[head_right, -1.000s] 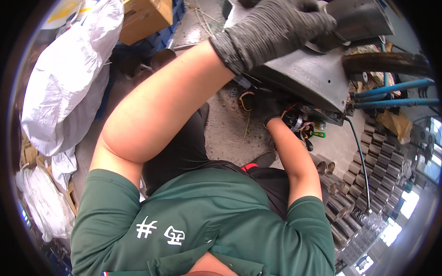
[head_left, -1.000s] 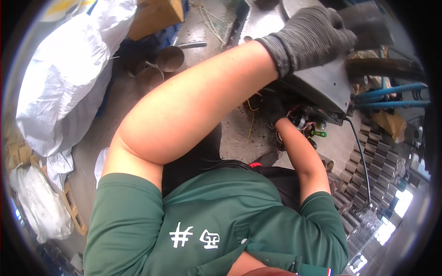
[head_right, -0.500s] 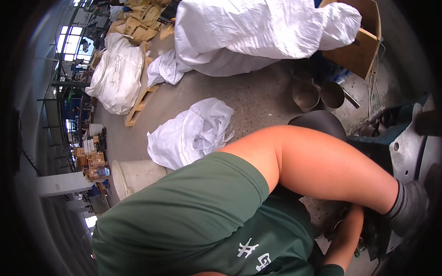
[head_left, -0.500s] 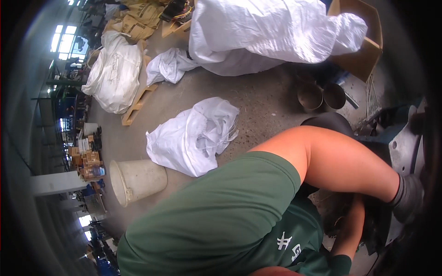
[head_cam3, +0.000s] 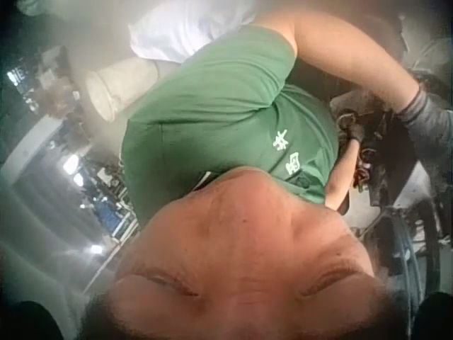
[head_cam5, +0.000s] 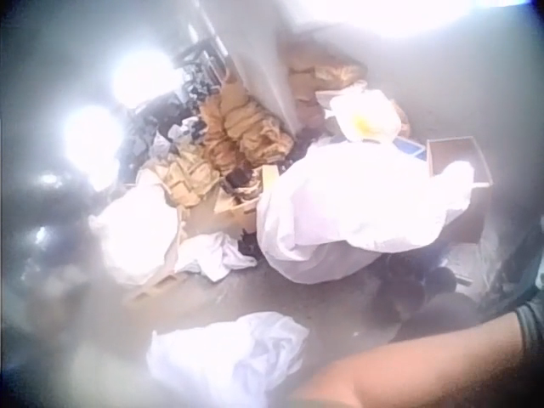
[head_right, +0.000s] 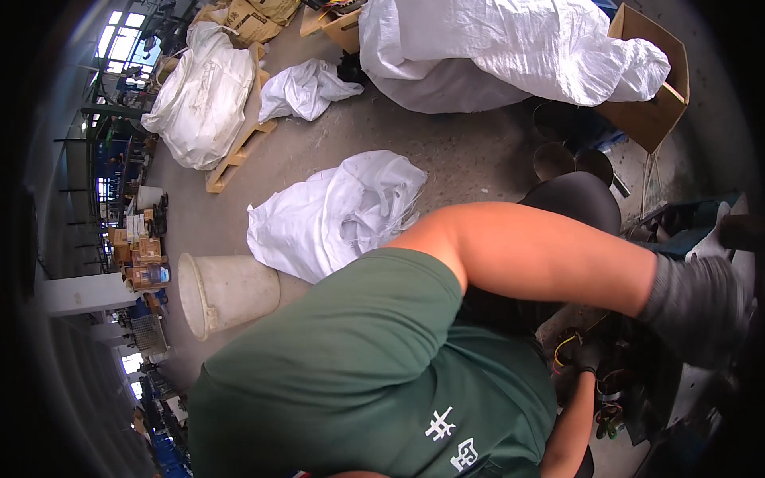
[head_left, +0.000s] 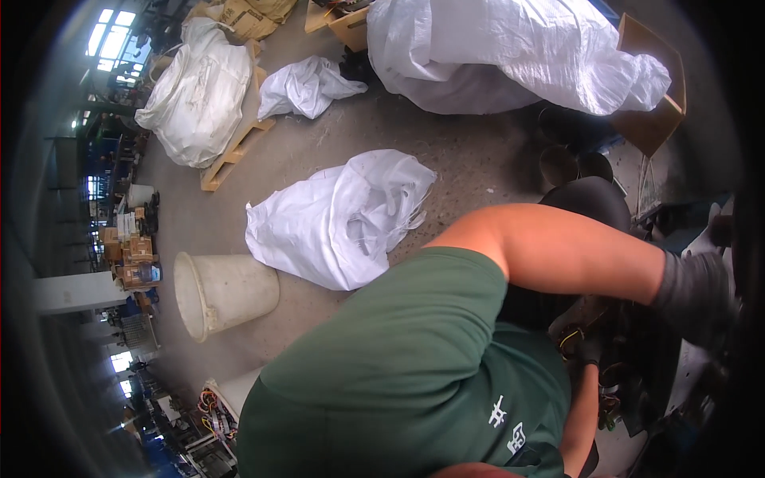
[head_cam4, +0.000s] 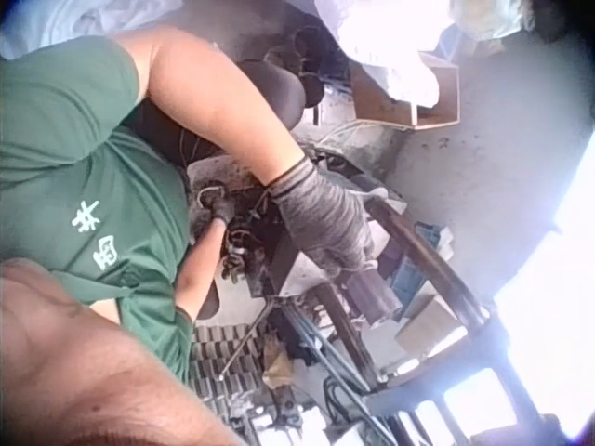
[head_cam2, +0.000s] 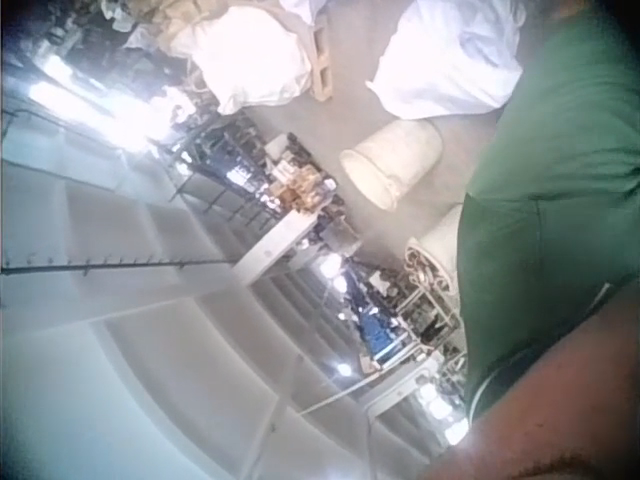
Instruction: The person assembles a stator by inserting copper coils into a metal frame, guiding wires with a thin tool, and then placing the assembly into a large industrial press machine.
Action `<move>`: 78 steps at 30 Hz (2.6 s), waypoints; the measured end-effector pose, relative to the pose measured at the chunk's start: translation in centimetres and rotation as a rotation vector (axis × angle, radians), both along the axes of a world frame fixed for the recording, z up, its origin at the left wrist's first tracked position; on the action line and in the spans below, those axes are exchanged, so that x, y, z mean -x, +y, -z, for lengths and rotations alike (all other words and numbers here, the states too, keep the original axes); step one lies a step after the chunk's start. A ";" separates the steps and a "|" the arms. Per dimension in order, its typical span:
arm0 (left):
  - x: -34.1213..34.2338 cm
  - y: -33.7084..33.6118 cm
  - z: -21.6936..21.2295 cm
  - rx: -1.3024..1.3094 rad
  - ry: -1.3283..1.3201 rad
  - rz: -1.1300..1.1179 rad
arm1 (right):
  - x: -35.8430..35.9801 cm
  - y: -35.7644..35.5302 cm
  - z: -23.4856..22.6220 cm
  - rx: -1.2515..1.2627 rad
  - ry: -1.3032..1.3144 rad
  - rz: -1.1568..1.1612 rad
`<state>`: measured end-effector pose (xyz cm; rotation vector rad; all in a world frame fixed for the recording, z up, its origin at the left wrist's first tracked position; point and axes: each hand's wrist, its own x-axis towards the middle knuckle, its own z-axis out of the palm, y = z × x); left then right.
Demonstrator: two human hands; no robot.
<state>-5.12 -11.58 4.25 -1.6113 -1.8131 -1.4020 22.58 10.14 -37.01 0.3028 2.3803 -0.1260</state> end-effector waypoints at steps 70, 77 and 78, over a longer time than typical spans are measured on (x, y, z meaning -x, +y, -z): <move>-10.9 10.0 -1.6 0.317 -0.546 0.562 | -2.9 -1.6 -40.6 1.529 1.850 1.016; -14.0 12.2 1.5 0.156 -1.375 1.031 | -2.8 -2.3 -40.7 1.611 1.811 1.053; -14.0 11.9 1.8 0.121 -1.107 0.935 | -2.7 -2.5 -41.0 1.715 1.785 1.075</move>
